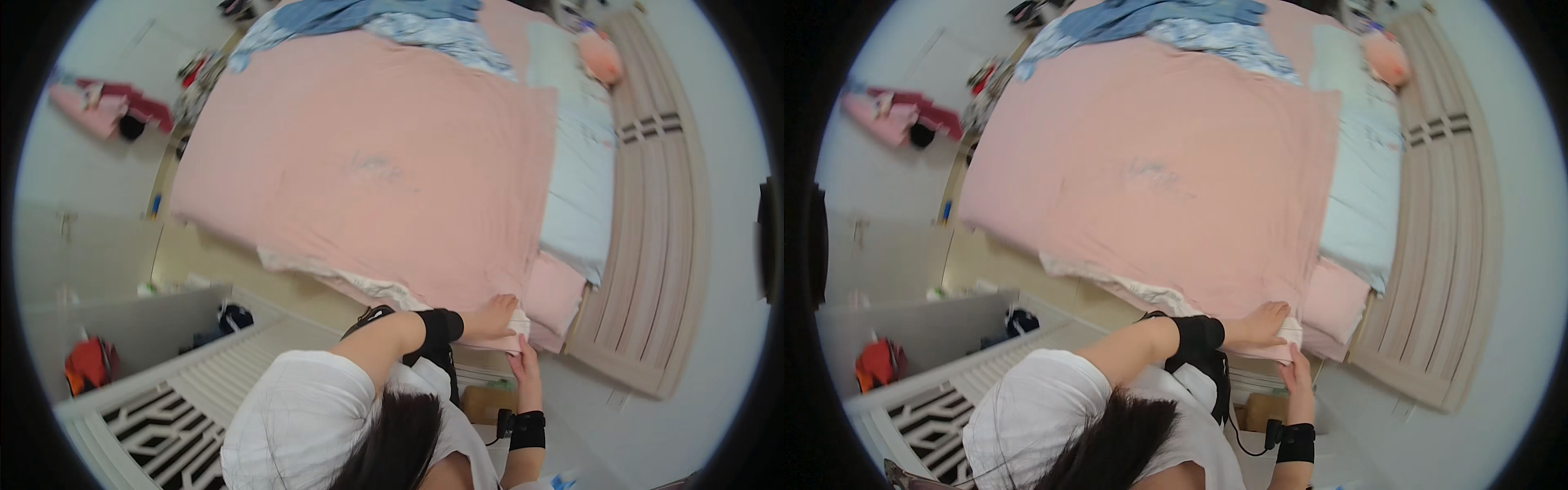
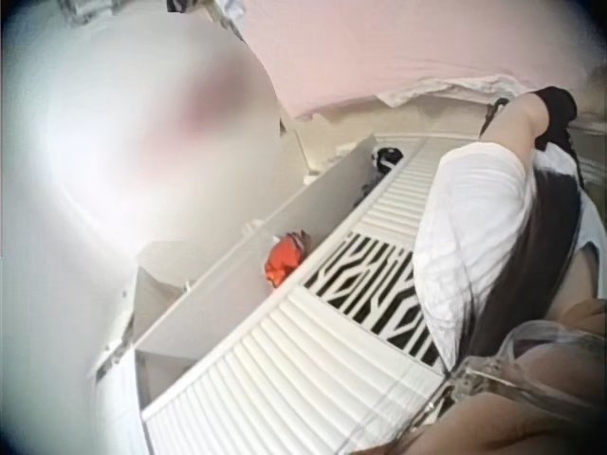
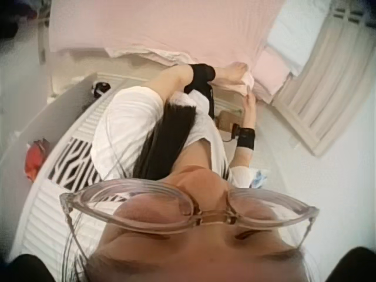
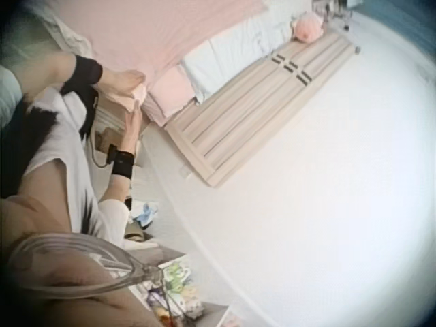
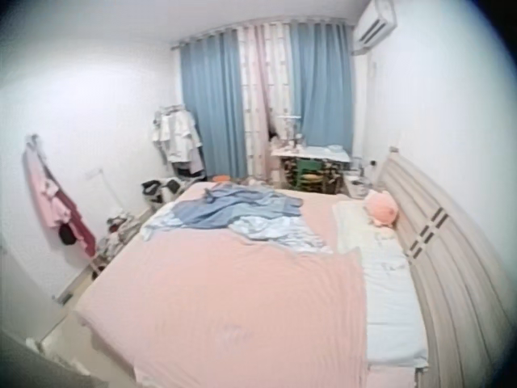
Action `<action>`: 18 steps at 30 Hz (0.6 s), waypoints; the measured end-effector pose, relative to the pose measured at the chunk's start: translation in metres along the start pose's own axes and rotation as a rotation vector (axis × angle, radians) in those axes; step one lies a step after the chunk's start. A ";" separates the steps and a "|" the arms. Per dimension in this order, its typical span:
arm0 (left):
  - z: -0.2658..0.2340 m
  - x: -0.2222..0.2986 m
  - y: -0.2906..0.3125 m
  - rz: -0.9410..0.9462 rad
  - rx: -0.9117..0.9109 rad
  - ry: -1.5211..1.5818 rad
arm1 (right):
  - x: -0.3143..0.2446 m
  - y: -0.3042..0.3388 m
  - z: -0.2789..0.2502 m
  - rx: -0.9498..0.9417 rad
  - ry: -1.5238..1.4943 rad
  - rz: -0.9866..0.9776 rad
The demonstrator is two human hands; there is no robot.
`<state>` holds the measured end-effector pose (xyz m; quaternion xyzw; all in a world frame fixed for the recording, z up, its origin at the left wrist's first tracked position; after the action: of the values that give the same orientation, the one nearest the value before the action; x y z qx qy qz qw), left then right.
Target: The person folds a pink blanket on a bed, smooths it with their hands, and then folds a white shirt and a pair of white shorts on the same bed.
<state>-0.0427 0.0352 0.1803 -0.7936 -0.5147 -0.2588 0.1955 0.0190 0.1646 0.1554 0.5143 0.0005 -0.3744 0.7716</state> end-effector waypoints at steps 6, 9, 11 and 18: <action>-0.094 -0.182 0.087 -0.432 0.306 -0.179 | -0.077 -0.064 0.014 0.049 0.107 -0.036; -0.130 -0.259 0.198 -0.788 0.331 -0.260 | -0.116 -0.097 0.070 -0.044 0.123 -0.091; -0.143 -0.279 0.256 -0.924 0.163 -0.315 | -0.150 -0.121 0.099 -0.130 0.088 -0.117; -0.110 -0.326 0.405 -1.418 0.353 -0.280 | -0.221 -0.132 0.182 -0.410 -0.151 -0.133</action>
<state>0.1965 -0.4212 0.0502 -0.2535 -0.9574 -0.1327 0.0387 -0.2865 0.1226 0.2216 0.3159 0.0528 -0.4538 0.8316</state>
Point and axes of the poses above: each hand's wrist, its own y-axis away from the middle knuckle, its own z-axis out of the palm, x = y × z, the point moved 9 cm from there along -y, towards the middle knuckle, and after that the axes turned 12 degrees about -y, right-handed, at the moved point
